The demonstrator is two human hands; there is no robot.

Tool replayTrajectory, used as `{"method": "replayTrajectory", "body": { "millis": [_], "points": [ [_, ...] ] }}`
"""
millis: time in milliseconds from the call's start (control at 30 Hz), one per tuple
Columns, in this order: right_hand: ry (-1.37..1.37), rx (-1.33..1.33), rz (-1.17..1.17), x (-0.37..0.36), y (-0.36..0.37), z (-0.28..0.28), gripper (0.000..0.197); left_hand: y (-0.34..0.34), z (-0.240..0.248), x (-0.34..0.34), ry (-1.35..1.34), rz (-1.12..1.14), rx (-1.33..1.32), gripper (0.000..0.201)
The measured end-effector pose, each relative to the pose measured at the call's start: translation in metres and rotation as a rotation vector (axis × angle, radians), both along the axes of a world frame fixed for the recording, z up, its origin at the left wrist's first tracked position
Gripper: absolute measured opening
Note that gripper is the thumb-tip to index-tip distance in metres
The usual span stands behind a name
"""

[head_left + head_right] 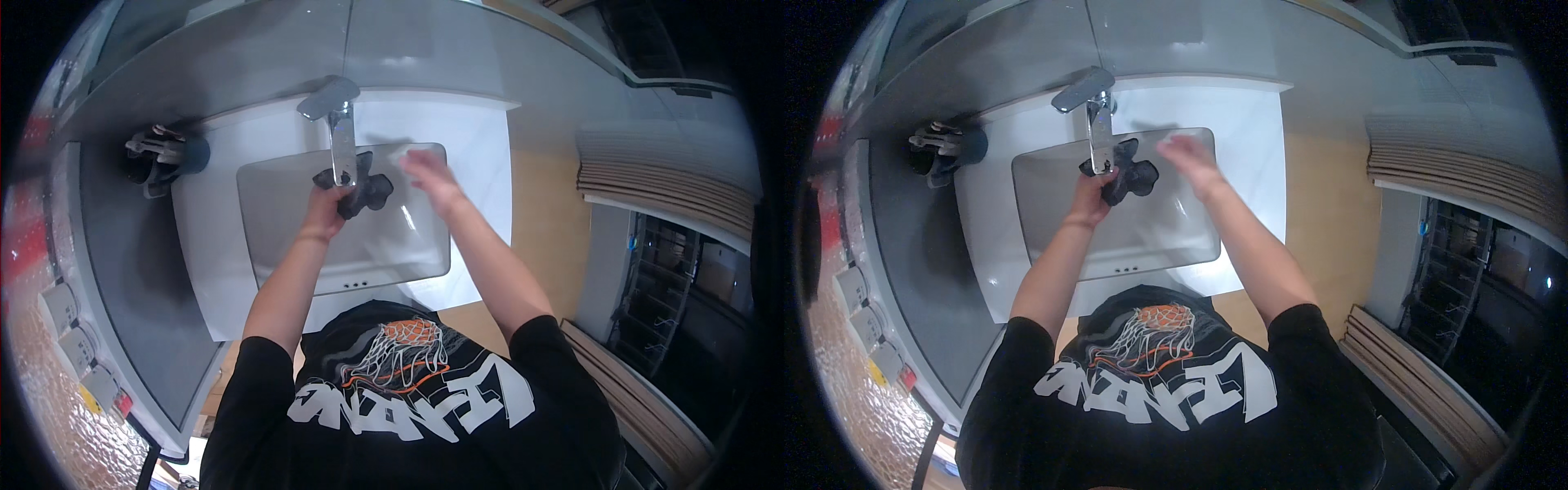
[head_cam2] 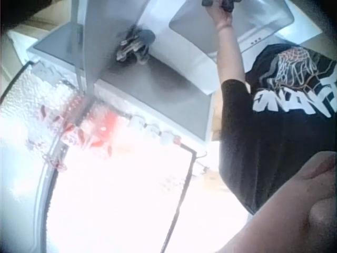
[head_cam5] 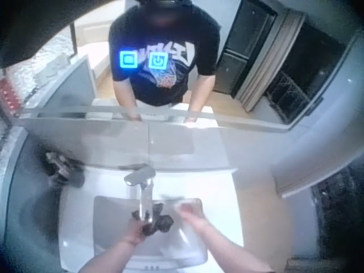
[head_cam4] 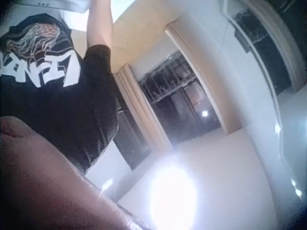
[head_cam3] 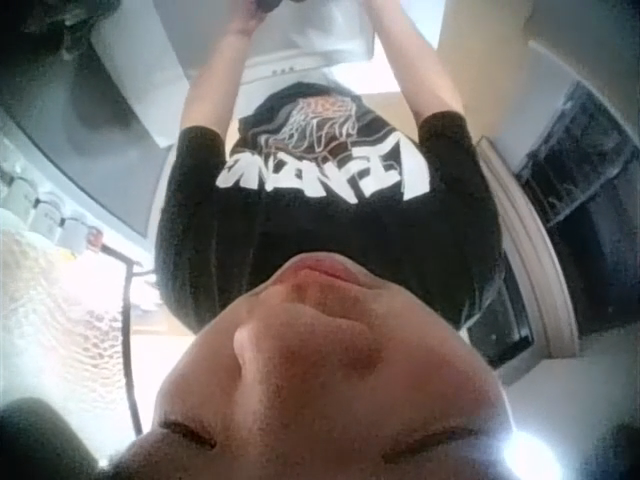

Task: The person washes a light blue cloth in a sink, wrings it by hand, and hangs it on a plastic hanger on a balcony rack, then wipes the sink counter with a dark gray cloth before rinsing and wringing the dark cloth as well.

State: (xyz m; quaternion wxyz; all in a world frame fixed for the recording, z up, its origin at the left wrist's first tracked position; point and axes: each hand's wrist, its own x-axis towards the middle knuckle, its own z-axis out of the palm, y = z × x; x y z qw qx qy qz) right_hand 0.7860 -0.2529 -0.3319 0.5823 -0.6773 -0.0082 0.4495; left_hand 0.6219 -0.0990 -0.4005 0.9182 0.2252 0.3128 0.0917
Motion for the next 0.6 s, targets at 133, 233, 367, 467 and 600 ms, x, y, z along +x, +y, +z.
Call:
{"method": "replayTrajectory", "body": {
  "millis": [133,233,367,467,600],
  "points": [
    [-0.095,-0.048,0.391,-0.032,0.007,-0.041,0.08,0.0,0.014,-0.003,0.043,-0.013,0.061,0.031],
    [0.269,0.075,0.341,-0.044,0.032,-0.025,0.058,0.013,0.024,-0.017,0.111,0.054,0.038,0.029],
    [0.351,0.148,0.262,-0.047,0.048,-0.03,0.038,0.033,0.028,-0.034,0.195,0.118,0.058,0.035],
    [0.391,0.199,0.195,-0.049,0.058,-0.028,0.034,0.043,0.036,-0.042,0.219,0.148,0.004,0.036],
    [0.207,0.156,0.124,-0.057,0.068,-0.039,0.032,0.038,0.048,-0.037,0.318,0.168,0.005,0.035]
  ]
}}
